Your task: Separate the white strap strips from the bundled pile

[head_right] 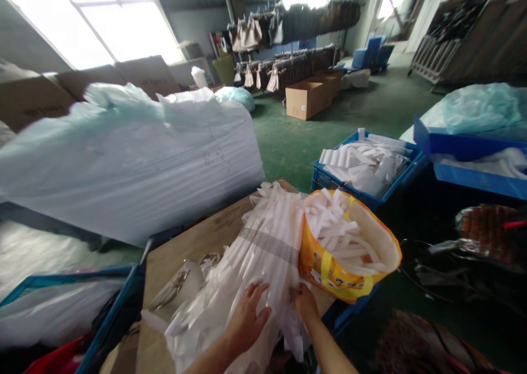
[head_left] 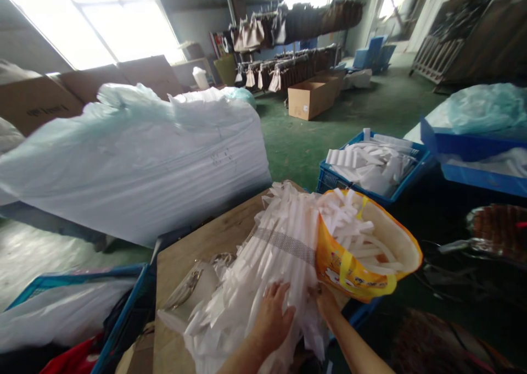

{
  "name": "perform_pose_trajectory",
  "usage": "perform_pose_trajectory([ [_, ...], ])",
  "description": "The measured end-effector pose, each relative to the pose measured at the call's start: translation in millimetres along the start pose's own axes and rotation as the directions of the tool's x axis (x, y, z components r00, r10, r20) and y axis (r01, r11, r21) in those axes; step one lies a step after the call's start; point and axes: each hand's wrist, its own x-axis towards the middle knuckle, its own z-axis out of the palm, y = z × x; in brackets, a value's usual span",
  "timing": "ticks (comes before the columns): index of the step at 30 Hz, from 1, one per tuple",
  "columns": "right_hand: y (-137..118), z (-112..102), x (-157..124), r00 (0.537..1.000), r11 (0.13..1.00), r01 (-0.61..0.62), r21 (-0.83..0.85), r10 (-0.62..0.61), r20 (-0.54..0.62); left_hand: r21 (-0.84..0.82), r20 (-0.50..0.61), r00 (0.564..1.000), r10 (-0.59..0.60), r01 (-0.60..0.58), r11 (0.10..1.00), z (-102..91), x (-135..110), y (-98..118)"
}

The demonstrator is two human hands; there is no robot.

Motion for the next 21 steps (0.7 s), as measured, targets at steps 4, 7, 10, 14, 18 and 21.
perform_pose_trajectory([
  [4,4,-11,-17,0.993,0.997,-0.065,-0.036,0.068,0.097,0.078,0.062,0.997,-0.047,0.042,0.996,12.2,17,-3],
  [7,6,-22,-41,0.976,0.995,-0.099,0.018,0.094,0.194,0.073,0.066,0.995,-0.070,0.065,0.995,18.2,27,-5],
  [10,4,-35,-65,0.959,0.989,-0.134,0.067,0.113,0.259,0.060,0.065,0.995,-0.079,0.075,0.995,19.1,30,-2],
  [14,-1,-51,-92,0.949,0.988,-0.122,0.092,0.089,0.304,0.058,0.035,0.997,-0.072,0.070,0.996,12.2,19,15],
  [18,1,-53,-122,0.920,0.995,-0.071,0.067,0.040,0.389,-0.044,0.015,0.999,-0.043,0.044,0.998,13.5,3,29],
  [21,3,-53,-149,0.885,1.000,-0.021,-0.006,0.022,0.465,-0.104,0.021,0.996,-0.091,0.093,0.990,23.7,6,26],
])
